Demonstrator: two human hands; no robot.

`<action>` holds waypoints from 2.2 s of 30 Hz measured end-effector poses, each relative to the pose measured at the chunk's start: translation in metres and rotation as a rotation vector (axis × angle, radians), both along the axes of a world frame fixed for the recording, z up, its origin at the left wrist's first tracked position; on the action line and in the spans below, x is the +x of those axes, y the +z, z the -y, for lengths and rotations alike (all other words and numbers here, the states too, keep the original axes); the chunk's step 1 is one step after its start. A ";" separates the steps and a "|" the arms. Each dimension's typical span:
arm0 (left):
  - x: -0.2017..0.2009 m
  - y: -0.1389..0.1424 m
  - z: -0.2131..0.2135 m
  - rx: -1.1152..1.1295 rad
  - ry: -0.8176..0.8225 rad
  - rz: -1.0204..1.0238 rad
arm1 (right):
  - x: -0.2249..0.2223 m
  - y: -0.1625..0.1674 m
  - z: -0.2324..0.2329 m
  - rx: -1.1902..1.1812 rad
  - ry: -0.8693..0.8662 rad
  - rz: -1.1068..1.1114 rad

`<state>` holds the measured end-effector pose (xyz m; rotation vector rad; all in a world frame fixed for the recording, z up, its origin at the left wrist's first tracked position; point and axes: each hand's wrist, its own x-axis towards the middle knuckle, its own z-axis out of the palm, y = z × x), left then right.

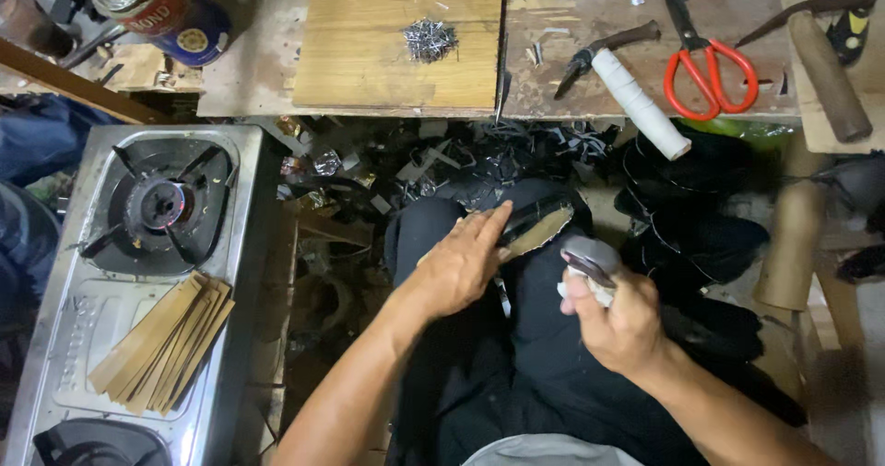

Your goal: The person uses a hammer and a curved metal tool to repeatedly tap and press the sole of a black shoe held on their lap. They rotate the shoe to work along the edges and heel, occasionally adjusting the tool and repositioning the shoe.

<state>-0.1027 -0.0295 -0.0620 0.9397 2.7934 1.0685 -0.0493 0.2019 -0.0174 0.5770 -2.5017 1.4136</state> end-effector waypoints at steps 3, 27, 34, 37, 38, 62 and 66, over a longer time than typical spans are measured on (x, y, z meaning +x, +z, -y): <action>-0.008 0.001 0.008 0.028 -0.053 0.177 | -0.009 -0.015 0.007 0.373 -0.022 0.094; 0.073 -0.014 0.032 0.498 0.638 0.066 | -0.040 -0.051 0.026 0.416 -0.106 0.204; 0.064 -0.023 0.033 0.596 0.690 0.086 | -0.016 -0.013 0.033 0.272 0.031 0.315; 0.061 -0.028 0.031 0.618 0.693 0.094 | -0.002 0.002 0.044 0.081 0.082 0.066; 0.061 -0.029 0.030 0.618 0.695 0.097 | -0.003 0.001 0.051 0.058 0.119 -0.054; 0.056 0.054 0.079 0.312 0.100 0.401 | 0.017 -0.027 -0.011 0.009 -0.100 0.425; 0.057 0.058 0.043 0.467 0.170 0.377 | 0.036 -0.036 -0.014 -0.091 -0.119 0.582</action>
